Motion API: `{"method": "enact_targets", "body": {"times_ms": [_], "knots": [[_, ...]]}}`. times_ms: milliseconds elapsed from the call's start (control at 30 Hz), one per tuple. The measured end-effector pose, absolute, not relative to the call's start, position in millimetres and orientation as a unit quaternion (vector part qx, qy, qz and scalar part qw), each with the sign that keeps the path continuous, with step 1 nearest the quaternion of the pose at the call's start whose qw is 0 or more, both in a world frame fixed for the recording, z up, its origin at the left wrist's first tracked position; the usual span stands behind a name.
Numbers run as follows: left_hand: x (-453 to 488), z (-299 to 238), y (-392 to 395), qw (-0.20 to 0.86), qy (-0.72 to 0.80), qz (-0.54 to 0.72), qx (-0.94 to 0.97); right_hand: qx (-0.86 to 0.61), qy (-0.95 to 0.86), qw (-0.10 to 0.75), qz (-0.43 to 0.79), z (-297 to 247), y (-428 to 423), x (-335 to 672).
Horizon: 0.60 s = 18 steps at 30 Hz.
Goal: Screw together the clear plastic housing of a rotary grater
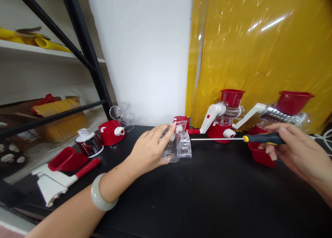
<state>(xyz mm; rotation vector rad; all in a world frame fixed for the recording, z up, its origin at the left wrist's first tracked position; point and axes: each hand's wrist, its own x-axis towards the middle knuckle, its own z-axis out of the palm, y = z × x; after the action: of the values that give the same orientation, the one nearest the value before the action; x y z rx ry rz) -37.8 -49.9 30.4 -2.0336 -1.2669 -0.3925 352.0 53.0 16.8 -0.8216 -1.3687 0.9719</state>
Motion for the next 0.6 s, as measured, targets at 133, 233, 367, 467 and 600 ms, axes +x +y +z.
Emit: {"method": "enact_targets", "body": {"times_ms": [133,233,367,467,600], "knots": [[-38.5,29.8,-49.2,0.352,-0.487,-0.149,-0.786,-0.317,-0.569,0.601,0.464,15.2,57.8,352.0],[-39.0,29.7,-48.4,0.349,-0.489,-0.144,-0.787,-0.284,-0.555,0.609,0.491,15.7,60.1,351.9],[-37.9,29.8,-49.1,0.354,-0.485,-0.149,-0.786,-0.323,-0.561,0.618,0.446,16.8,57.0,351.3],[-36.5,29.8,-50.2,0.357,-0.480,-0.149,-0.788,-0.374,-0.578,0.604,0.403,16.5,54.3,349.6],[-36.3,29.0,-49.6,0.353,-0.484,-0.145,-0.788,-0.386,-0.591,0.596,0.382,15.4,54.2,347.8]]}}
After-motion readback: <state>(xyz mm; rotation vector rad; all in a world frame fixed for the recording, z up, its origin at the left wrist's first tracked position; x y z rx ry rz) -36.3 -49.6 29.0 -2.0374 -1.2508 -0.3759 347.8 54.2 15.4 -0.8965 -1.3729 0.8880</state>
